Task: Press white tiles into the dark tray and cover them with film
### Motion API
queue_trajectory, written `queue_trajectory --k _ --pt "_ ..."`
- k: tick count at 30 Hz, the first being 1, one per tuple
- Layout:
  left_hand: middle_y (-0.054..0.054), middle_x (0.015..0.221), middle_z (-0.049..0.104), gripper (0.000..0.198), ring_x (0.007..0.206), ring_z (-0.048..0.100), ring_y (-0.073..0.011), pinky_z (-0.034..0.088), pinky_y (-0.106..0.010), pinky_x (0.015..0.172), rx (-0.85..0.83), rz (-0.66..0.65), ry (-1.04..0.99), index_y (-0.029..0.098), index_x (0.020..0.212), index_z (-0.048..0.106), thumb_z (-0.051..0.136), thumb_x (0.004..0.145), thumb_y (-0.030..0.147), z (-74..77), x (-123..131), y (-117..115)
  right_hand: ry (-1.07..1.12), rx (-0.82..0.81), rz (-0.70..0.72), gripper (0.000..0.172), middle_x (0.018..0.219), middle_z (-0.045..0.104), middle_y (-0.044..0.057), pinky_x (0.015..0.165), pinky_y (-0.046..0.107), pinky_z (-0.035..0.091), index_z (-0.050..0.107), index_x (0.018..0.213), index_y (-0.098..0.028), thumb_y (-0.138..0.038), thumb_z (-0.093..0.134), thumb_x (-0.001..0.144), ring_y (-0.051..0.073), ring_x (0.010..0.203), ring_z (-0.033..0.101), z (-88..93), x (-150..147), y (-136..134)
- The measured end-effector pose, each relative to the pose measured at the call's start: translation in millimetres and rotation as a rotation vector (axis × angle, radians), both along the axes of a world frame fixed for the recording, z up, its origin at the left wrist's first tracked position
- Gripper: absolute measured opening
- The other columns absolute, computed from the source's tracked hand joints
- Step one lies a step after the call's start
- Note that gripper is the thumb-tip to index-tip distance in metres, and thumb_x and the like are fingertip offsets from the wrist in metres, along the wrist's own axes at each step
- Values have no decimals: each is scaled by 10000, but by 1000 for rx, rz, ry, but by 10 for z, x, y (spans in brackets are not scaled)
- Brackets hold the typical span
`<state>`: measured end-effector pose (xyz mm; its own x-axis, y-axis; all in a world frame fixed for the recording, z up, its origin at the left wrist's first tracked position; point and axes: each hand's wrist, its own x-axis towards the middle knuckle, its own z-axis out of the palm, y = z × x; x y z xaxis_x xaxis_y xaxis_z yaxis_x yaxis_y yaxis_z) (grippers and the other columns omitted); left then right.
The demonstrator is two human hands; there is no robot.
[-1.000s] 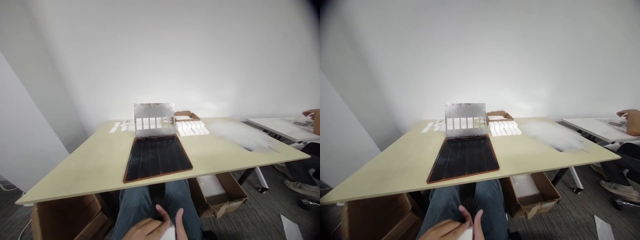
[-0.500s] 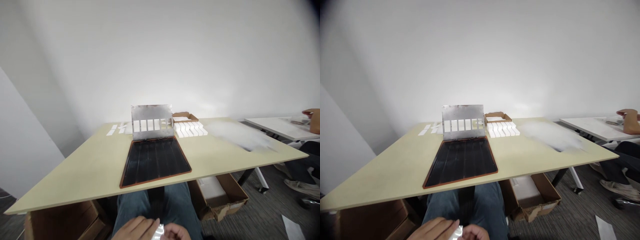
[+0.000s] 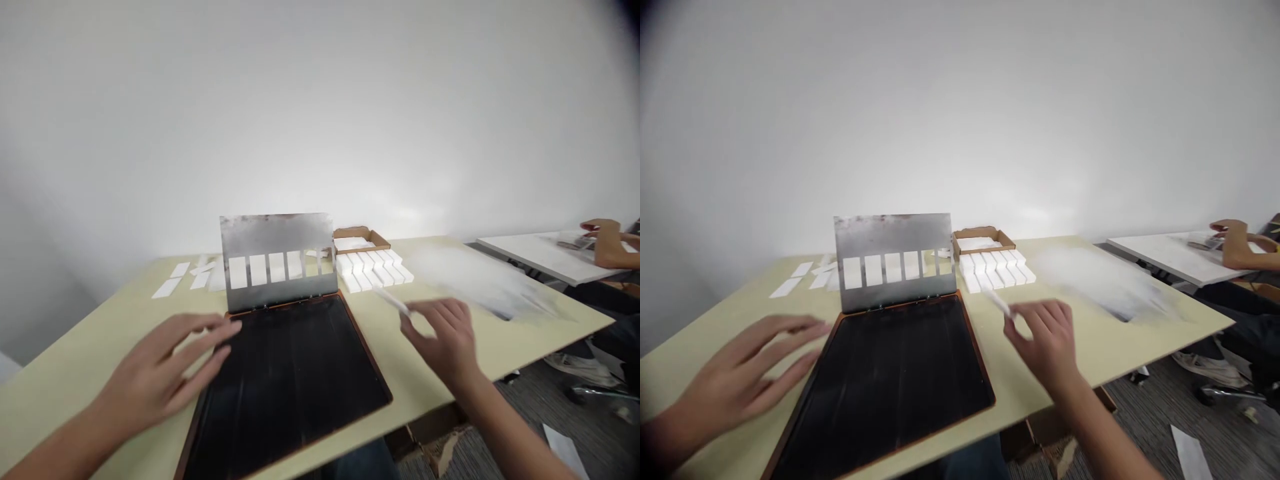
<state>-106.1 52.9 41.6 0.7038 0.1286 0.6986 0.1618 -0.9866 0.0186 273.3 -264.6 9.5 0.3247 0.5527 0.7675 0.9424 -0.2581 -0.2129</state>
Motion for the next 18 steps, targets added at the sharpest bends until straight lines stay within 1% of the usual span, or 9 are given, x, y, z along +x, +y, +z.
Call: queue_trajectory --k 1,2,3,5,7,8,10,14,18 --pt "14 1220 730 252 1116 717 -163 564 -314 1061 31 -26 14 268 1278 743 597 1078 319 11 157 212 -67 -59 -15 152 1002 778 122 1039 553 487 756 1012 -202 -307 647 1031 283 1005 693 50 275 236" --pt "-12 1227 725 278 1128 713 -175 564 -326 1056 59 -41 28 259 1313 729 569 1087 280 -20 292 386 -131 -132 -17 150 1004 773 98 1058 555 494 750 1024 -196 -304 646 1039 270 1026 697 60 510 468" --pt "-37 1200 735 274 1098 720 -184 578 -323 1023 89 -60 25 257 1291 738 567 1077 259 -84 395 522 -191 -207 -14 157 1047 761 76 1049 536 524 738 1062 -187 -322 659 1041 254 1049 701 38 701 682" --pt "-60 1138 753 289 1011 736 -180 596 -287 939 132 -96 27 271 1270 749 541 1074 223 -267 487 695 -291 -345 -17 256 1213 723 80 987 474 589 704 1200 -176 -376 682 1041 230 1079 706 -72 961 1010" --pt "-70 1158 755 341 999 741 -190 592 -290 919 150 -111 33 289 1352 713 551 1066 197 -444 454 775 -371 -463 -21 306 1292 697 94 962 453 610 681 1271 -183 -387 681 1044 229 1095 706 -210 1099 1188" --pt "-65 1165 755 369 1010 738 -200 584 -307 930 154 -115 28 311 1380 696 574 1056 184 -509 413 795 -402 -513 -27 311 1308 692 98 961 454 612 678 1285 -187 -384 679 1046 232 1102 704 -272 1143 1228" --pt "-57 1181 749 415 1028 730 -217 569 -334 943 149 -121 27 345 1416 670 603 1043 176 -578 331 821 -450 -592 -44 314 1319 688 100 970 462 610 675 1295 -189 -380 678 1046 238 1117 701 -361 1211 1250" --pt "-70 1210 723 431 1045 719 -227 553 -355 962 118 -100 38 324 1446 647 625 1037 190 -571 281 865 -507 -673 -76 310 1323 688 100 977 470 607 676 1294 -191 -374 681 1044 242 1129 698 -411 1348 1236" --pt "-67 1212 717 429 1054 714 -222 556 -354 966 119 -93 33 334 1468 624 608 1053 223 -568 312 892 -539 -668 -105 302 1323 689 98 979 473 607 678 1291 -194 -367 684 1043 244 1133 697 -429 1475 1234"
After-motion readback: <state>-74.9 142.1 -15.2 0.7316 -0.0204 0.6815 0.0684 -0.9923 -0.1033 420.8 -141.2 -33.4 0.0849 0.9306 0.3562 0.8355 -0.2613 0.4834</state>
